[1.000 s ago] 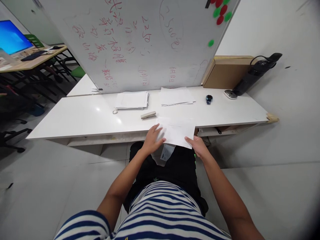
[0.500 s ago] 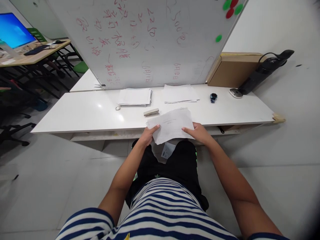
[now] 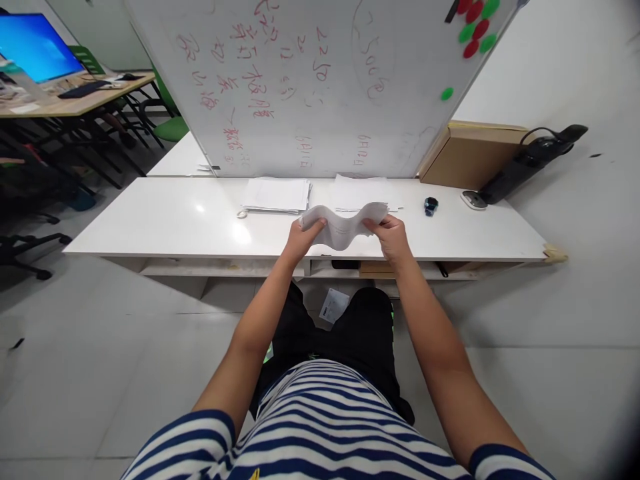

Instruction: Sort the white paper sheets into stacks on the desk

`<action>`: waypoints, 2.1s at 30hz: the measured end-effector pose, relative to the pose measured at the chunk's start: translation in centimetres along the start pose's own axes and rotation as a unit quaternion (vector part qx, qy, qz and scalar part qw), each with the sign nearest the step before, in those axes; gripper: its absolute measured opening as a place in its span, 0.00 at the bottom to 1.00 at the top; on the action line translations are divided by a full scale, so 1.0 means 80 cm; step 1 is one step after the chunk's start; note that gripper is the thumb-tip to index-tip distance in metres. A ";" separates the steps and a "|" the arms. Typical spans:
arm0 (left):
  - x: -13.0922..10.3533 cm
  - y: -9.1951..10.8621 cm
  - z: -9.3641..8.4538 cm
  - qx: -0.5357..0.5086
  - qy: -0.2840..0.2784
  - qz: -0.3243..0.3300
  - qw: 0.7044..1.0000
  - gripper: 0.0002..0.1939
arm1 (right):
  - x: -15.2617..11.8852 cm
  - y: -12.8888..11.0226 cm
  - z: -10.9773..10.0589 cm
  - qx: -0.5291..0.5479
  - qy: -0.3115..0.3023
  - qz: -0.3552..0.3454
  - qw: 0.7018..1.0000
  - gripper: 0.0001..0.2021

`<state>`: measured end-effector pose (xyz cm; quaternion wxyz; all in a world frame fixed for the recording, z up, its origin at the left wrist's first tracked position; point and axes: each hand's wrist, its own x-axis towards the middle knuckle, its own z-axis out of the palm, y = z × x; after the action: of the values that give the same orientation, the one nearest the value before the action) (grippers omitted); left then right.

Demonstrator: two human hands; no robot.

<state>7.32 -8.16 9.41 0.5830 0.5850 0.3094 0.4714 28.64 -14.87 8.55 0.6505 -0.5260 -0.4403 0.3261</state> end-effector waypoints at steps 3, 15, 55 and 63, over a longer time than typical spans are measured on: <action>0.006 -0.015 -0.012 0.045 0.018 -0.010 0.999 0.23 | -0.007 0.022 0.015 -0.028 0.025 0.014 0.999 0.19; 0.007 -0.031 -0.026 0.083 0.003 -0.058 0.995 0.26 | -0.025 0.068 0.022 -0.033 0.059 0.062 0.996 0.25; 0.050 -0.059 -0.044 0.364 -0.010 0.060 0.930 0.16 | -0.100 0.064 -0.080 0.023 0.130 0.250 0.959 0.17; 0.068 -0.081 -0.043 0.520 -0.060 0.020 0.852 0.20 | -0.107 0.074 -0.064 -0.055 0.070 0.315 0.945 0.15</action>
<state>7.34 -1.05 3.73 0.2016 0.8361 0.4616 0.2173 30.17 -23.10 0.57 0.5141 -0.6941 -0.2225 0.4522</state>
